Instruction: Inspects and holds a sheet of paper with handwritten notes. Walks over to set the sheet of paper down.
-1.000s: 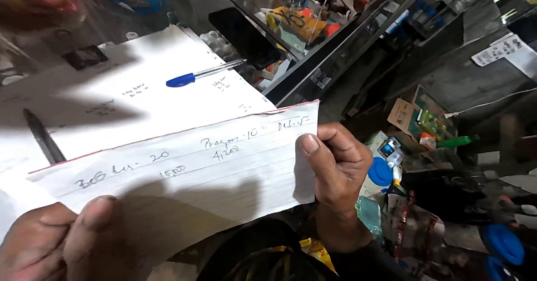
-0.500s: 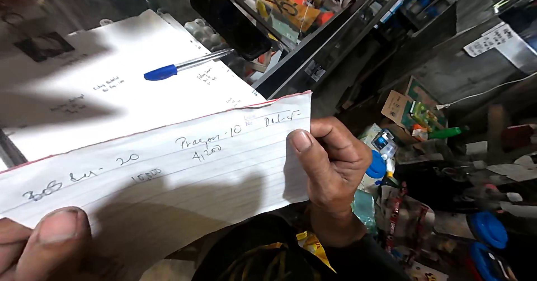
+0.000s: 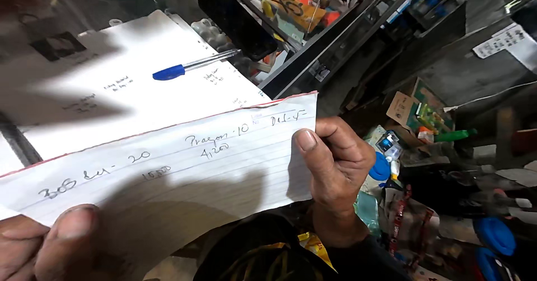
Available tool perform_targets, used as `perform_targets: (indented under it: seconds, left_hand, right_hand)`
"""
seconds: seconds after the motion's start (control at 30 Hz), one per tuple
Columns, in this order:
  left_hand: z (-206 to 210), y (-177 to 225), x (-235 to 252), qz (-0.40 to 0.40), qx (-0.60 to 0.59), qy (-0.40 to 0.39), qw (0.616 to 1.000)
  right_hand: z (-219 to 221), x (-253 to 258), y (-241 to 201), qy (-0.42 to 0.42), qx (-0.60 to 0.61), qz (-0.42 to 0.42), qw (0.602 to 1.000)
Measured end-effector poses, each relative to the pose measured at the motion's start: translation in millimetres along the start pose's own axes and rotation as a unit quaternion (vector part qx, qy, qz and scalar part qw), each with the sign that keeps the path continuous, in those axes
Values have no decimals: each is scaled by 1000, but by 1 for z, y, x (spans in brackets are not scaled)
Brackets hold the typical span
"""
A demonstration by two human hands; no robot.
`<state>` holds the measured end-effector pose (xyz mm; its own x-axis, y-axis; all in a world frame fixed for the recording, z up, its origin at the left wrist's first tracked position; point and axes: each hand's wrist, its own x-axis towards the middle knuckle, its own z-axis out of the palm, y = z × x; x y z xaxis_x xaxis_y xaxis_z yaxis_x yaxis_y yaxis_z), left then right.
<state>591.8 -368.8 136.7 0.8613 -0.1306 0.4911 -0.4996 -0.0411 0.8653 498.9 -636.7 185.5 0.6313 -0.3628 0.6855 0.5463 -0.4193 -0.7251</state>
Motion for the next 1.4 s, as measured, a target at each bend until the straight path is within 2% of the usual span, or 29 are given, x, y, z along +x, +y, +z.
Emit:
perform_targets:
  seconds: [0.4,0.53,0.87,1.4]
  left_hand:
    - [1,0,0,17,4,-9,1000]
    - [2,3,1,52,22,-30,998]
    - [7,8,4,74,31,-29,996]
    - [8,10,4,56,27,-26,998]
  right_hand:
    - [-1,0,3,-2,-1,8,1000]
    - [-3,1,7,2,-3,17,1000]
    - [1,5,18,5,-20,25,999]
    - [7,8,25,10,-33,19,999]
